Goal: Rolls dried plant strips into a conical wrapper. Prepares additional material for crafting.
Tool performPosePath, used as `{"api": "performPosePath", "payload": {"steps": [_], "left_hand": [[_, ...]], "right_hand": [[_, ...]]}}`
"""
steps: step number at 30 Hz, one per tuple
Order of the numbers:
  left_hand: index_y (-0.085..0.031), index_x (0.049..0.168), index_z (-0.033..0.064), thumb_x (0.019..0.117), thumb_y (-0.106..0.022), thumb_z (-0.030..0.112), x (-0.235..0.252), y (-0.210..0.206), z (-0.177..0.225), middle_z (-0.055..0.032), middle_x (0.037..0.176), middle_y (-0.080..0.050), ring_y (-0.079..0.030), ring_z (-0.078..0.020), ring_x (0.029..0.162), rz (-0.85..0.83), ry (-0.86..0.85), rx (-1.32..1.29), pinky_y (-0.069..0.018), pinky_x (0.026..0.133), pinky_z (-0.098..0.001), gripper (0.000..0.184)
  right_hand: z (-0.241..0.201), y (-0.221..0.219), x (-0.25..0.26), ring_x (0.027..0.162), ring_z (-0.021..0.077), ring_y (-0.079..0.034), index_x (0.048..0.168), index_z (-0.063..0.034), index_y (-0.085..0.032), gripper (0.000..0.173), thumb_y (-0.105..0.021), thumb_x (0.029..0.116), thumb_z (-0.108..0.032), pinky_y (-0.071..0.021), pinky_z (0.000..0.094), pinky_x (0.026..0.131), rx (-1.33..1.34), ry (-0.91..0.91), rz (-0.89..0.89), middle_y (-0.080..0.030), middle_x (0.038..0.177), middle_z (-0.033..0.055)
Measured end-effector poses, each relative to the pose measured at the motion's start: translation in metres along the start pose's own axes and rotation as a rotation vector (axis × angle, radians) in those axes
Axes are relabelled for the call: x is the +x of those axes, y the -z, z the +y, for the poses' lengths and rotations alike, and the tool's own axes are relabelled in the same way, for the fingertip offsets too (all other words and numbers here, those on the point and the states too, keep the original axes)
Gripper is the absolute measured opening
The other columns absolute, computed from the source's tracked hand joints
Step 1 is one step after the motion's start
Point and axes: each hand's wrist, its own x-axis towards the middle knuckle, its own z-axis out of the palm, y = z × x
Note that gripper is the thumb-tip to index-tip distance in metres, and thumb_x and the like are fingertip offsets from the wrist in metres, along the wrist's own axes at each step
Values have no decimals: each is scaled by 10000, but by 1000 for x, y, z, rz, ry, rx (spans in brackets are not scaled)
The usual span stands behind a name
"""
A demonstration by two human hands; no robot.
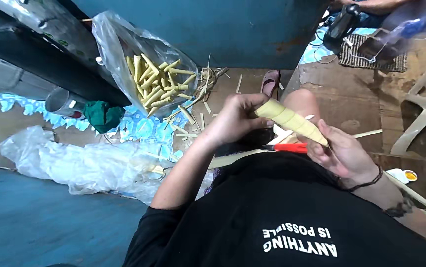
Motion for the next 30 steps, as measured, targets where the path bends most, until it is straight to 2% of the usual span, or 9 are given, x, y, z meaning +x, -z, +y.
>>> {"api": "performPosePath", "payload": {"steps": [4, 9, 14, 16, 18, 20, 23, 28, 30], "left_hand": [[-693, 1037, 3, 860, -788, 13, 1, 2, 0, -42, 888, -726, -682, -70, 749, -2, 13, -56, -587, 703, -239, 202], [-685, 1031, -4, 863, -778, 1, 0, 1, 1, -26, 847, -711, -660, -45, 727, -17, 4, -74, -568, 690, -215, 192], [-684, 1033, 5, 860, -786, 15, 0, 2, -1, -31, 868, -720, -678, -60, 749, 6, 23, -63, -581, 706, -229, 201], [-674, 1094, -10, 868, -784, 25, 1, 3, -2, -64, 949, -728, -697, -94, 813, -9, 19, -65, -601, 754, -262, 254], [-673, 1104, -12, 879, -778, 43, 0, 2, -4, -65, 954, -724, -692, -91, 824, -20, -9, -29, -595, 765, -265, 255], [-676, 1039, -4, 867, -787, 35, 1, 1, -7, -43, 866, -709, -666, -64, 746, -6, -34, -12, -568, 701, -235, 209], [-655, 1066, -12, 871, -769, 1, -1, 2, -5, -52, 884, -714, -684, -79, 760, -4, 9, -63, -588, 714, -242, 227], [-662, 1097, -20, 888, -749, 7, 0, 2, -8, -69, 969, -721, -691, -89, 817, -24, -12, -64, -593, 753, -259, 229], [-659, 1059, -18, 877, -757, -13, 0, 1, -8, -59, 899, -726, -703, -90, 785, -13, -10, -79, -604, 740, -257, 207]], "right_hand": [[16, 8, -3, 1025, 117, -674, 1408, -32, -573, 468, -603, 1039, -318, -596, 307, 883, -695, 597, 90, -667, 1209, 74], [4, 5, -5, 570, 42, -639, 1235, -116, -672, 399, -326, 1121, -278, -547, 164, 515, 11, -2, 71, -723, 818, 15], [24, 14, -9, 1025, 131, -675, 1388, -24, -596, 473, -640, 1018, -315, -586, 308, 887, -753, 619, 141, -684, 1170, 99], [19, 13, -11, 829, 21, -696, 1330, -114, -646, 311, -553, 1064, -246, -599, 193, 763, -459, 349, 90, -733, 994, -34], [9, 11, -9, 580, 18, -633, 1208, -151, -671, 366, -345, 1117, -290, -545, 149, 543, -17, -21, 17, -715, 788, -22], [11, 11, -11, 645, 21, -670, 1262, -154, -659, 328, -389, 1112, -264, -572, 160, 593, -141, 91, 42, -736, 843, -35], [27, 17, -11, 1031, 122, -676, 1391, -24, -596, 471, -633, 1021, -314, -581, 292, 896, -751, 582, 128, -686, 1191, 100], [12, 12, -13, 565, 43, -647, 1180, -126, -668, 408, -293, 1123, -274, -552, 167, 517, 19, -26, 77, -726, 791, 4], [18, 15, -16, 741, 25, -696, 1290, -115, -650, 313, -430, 1101, -231, -591, 173, 663, -282, 198, 100, -749, 945, -19]]}}
